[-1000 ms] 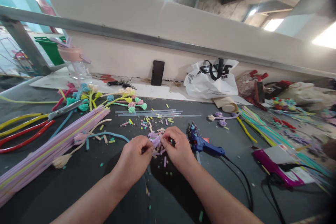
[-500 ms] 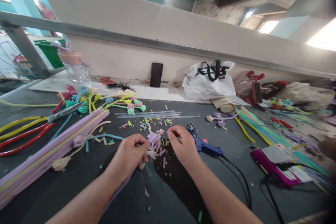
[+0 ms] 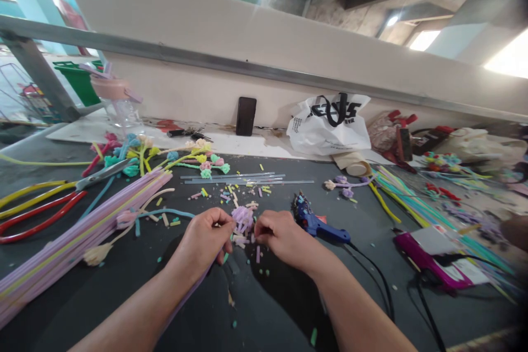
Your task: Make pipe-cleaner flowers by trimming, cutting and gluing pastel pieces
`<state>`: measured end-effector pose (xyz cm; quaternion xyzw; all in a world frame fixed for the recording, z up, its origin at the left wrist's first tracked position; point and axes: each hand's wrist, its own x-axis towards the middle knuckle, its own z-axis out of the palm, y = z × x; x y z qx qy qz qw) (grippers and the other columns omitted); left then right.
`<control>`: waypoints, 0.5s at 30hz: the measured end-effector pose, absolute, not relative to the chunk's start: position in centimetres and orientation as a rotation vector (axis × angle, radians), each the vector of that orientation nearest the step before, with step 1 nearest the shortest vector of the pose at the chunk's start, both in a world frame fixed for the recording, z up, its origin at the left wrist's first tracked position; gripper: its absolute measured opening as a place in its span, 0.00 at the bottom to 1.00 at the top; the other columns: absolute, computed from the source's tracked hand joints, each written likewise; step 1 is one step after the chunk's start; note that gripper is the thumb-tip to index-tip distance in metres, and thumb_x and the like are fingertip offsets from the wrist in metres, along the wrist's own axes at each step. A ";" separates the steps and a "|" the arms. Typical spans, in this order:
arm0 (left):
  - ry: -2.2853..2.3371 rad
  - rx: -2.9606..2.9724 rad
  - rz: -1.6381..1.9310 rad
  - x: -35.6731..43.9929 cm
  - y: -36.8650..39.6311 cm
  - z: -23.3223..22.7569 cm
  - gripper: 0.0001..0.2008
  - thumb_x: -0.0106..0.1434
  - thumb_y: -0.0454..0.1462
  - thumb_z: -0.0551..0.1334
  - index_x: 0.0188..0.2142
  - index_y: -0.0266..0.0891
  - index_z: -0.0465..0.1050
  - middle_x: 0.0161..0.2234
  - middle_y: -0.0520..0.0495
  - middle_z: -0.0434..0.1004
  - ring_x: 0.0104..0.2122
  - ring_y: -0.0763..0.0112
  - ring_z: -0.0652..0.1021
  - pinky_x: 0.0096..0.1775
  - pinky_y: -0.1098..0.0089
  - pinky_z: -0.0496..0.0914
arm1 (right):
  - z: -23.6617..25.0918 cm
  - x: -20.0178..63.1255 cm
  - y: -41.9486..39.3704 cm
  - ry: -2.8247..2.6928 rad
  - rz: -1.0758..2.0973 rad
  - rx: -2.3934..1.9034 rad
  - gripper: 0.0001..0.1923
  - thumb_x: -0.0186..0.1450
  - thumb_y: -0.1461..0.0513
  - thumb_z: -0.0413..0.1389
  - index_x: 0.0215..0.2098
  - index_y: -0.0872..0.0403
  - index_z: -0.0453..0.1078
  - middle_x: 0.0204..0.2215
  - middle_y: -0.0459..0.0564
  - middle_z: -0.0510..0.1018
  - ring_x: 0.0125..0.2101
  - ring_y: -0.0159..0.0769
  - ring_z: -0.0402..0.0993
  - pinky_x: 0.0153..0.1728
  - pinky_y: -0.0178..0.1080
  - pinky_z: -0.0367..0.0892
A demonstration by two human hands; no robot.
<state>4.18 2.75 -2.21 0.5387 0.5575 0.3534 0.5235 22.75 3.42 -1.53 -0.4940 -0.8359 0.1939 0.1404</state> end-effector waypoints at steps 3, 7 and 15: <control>1.345 1.311 0.836 4.3 2.7 -2.4 0.07 0.55 0.40 0.56 0.24 0.39 0.64 0.12 0.57 0.66 0.09 0.79 0.64 0.13 0.78 0.56 | -0.9 22.9 3.7 -2.342 0.544 -1.425 0.06 0.57 0.66 0.57 0.23 0.55 0.68 0.23 0.42 0.71 0.26 0.29 0.67 0.32 0.33 0.55; 1.383 1.359 0.835 4.5 2.5 -2.7 0.06 0.54 0.39 0.55 0.25 0.39 0.65 0.12 0.57 0.65 0.09 0.78 0.65 0.13 0.78 0.58 | -0.4 23.0 4.1 -2.148 0.454 -1.465 0.04 0.57 0.69 0.54 0.27 0.54 0.66 0.25 0.43 0.70 0.28 0.29 0.66 0.31 0.31 0.58; 1.419 1.425 0.866 4.2 2.4 -2.8 0.07 0.54 0.39 0.55 0.24 0.40 0.66 0.12 0.58 0.65 0.10 0.78 0.65 0.14 0.78 0.58 | -1.1 23.6 3.1 -2.474 0.664 -1.407 0.06 0.52 0.68 0.60 0.26 0.52 0.70 0.24 0.40 0.75 0.28 0.30 0.68 0.38 0.36 0.53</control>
